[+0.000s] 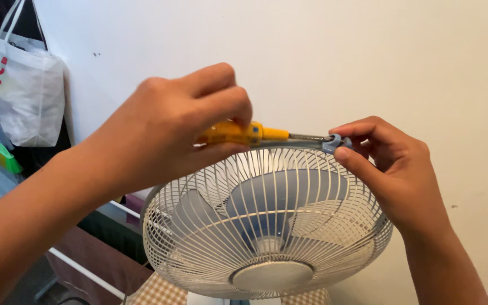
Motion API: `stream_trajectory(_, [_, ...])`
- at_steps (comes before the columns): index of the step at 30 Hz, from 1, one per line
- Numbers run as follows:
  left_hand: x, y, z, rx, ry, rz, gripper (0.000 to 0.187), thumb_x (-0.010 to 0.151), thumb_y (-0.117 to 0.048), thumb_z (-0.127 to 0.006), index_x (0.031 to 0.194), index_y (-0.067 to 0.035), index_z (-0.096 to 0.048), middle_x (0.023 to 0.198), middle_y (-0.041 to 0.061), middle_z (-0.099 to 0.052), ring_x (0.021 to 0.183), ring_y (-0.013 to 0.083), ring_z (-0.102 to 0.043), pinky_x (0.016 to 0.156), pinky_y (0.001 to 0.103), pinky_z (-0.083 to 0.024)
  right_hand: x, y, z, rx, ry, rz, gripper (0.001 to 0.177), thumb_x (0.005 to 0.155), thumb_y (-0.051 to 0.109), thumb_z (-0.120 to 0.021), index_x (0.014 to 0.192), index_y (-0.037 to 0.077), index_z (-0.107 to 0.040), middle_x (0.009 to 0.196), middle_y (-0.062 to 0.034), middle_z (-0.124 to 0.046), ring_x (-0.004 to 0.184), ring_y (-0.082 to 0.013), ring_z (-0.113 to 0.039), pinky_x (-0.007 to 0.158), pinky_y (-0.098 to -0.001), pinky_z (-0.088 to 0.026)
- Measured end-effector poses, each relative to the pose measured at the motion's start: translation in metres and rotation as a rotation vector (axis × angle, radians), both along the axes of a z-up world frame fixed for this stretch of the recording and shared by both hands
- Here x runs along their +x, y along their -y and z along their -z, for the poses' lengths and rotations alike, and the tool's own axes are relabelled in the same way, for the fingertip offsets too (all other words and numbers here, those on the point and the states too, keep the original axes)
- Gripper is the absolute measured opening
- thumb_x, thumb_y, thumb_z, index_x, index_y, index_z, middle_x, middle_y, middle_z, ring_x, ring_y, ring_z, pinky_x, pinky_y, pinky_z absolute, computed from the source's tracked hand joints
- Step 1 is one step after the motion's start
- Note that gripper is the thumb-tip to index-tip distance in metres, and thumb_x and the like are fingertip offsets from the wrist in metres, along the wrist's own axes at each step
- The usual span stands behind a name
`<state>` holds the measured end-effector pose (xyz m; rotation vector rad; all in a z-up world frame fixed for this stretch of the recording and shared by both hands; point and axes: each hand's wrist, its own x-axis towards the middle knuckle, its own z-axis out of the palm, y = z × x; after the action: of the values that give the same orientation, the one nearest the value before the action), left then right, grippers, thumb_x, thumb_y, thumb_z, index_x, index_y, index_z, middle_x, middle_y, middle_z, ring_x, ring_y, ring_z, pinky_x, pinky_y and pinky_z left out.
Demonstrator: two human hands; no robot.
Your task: The person uses a screwdriver to loosen a screw on the front grille of a table fan, then removes the grille and places it on the floor. They proceed to unscrew the central cap and remove the fan blades from the motor shaft.
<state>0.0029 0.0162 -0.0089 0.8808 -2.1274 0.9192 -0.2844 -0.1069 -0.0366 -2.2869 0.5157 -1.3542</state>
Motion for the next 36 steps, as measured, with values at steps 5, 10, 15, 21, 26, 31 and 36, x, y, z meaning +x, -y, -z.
stream_trajectory(5, [-0.002, 0.005, 0.0, 0.055, -0.065, -0.061, 0.03, 0.096, -0.037, -0.075, 0.102, -0.01, -0.064, 0.08, 0.003, -0.071, 0.056, 0.0186, -0.065, 0.05, 0.032, -0.05, 0.0, -0.002, -0.001, 0.027, 0.008, -0.002, 0.022, 0.089, 0.008, -0.074, 0.11, 0.002, -0.072, 0.09, 0.0001, -0.068, 0.08, -0.0049, -0.056, 0.067, -0.0193, -0.047])
stream_trajectory(10, [-0.003, 0.008, -0.003, 0.089, -0.069, -0.017, 0.043, 0.089, -0.041, -0.08, 0.104, -0.005, -0.06, 0.08, 0.007, -0.071, 0.067, 0.0228, -0.072, 0.058, 0.032, -0.057, -0.001, -0.001, -0.001, 0.019, -0.001, -0.005, 0.021, 0.09, 0.008, -0.074, 0.11, 0.003, -0.072, 0.087, 0.0013, -0.066, 0.078, -0.0042, -0.054, 0.066, -0.0188, -0.045])
stream_trajectory(15, [-0.003, 0.003, -0.007, 0.055, -0.049, 0.108, 0.036, 0.084, -0.027, -0.081, 0.1, -0.003, -0.059, 0.097, 0.012, -0.07, 0.081, 0.0234, -0.072, 0.07, 0.032, -0.061, -0.001, -0.002, -0.002, 0.007, -0.008, -0.013, 0.021, 0.09, 0.009, -0.074, 0.11, 0.003, -0.072, 0.085, 0.0021, -0.063, 0.076, -0.0038, -0.052, 0.064, -0.0185, -0.044])
stream_trajectory(21, [0.003, 0.008, -0.007, 0.183, -0.062, -0.17, 0.024, 0.093, -0.032, -0.077, 0.101, -0.01, -0.07, 0.084, 0.005, -0.074, 0.064, 0.0196, -0.069, 0.061, 0.032, -0.056, -0.001, -0.002, -0.002, -0.014, -0.018, 0.013, 0.02, 0.09, 0.011, -0.075, 0.109, 0.004, -0.073, 0.082, 0.0025, -0.062, 0.074, -0.0038, -0.052, 0.062, -0.0186, -0.043])
stream_trajectory(26, [-0.001, 0.009, -0.005, 0.207, -0.106, -0.15, 0.034, 0.091, -0.037, -0.077, 0.11, -0.009, -0.07, 0.079, 0.004, -0.075, 0.057, 0.0178, -0.067, 0.057, 0.032, -0.053, 0.0, -0.004, -0.003, 0.004, -0.018, 0.03, 0.021, 0.089, 0.011, -0.075, 0.109, 0.005, -0.073, 0.081, 0.0028, -0.062, 0.073, -0.0034, -0.053, 0.061, -0.0186, -0.044])
stream_trajectory(31, [-0.003, 0.005, -0.015, 0.013, -0.039, 0.191, 0.036, 0.083, -0.027, -0.077, 0.096, 0.003, -0.062, 0.089, 0.013, -0.069, 0.071, 0.0209, -0.067, 0.06, 0.03, -0.056, -0.001, -0.003, -0.003, -0.006, -0.02, 0.019, 0.02, 0.09, 0.011, -0.075, 0.109, 0.005, -0.073, 0.081, 0.0028, -0.061, 0.073, -0.0036, -0.052, 0.062, -0.0187, -0.042])
stream_trajectory(36, [-0.002, 0.008, -0.013, 0.189, -0.095, -0.001, 0.028, 0.094, -0.034, -0.074, 0.093, -0.006, -0.072, 0.075, 0.007, -0.072, 0.058, 0.0152, -0.066, 0.054, 0.028, -0.053, 0.0, -0.003, -0.003, -0.025, -0.022, 0.0, 0.02, 0.091, 0.011, -0.074, 0.11, 0.005, -0.073, 0.083, 0.0034, -0.063, 0.075, -0.0033, -0.052, 0.064, -0.0183, -0.043])
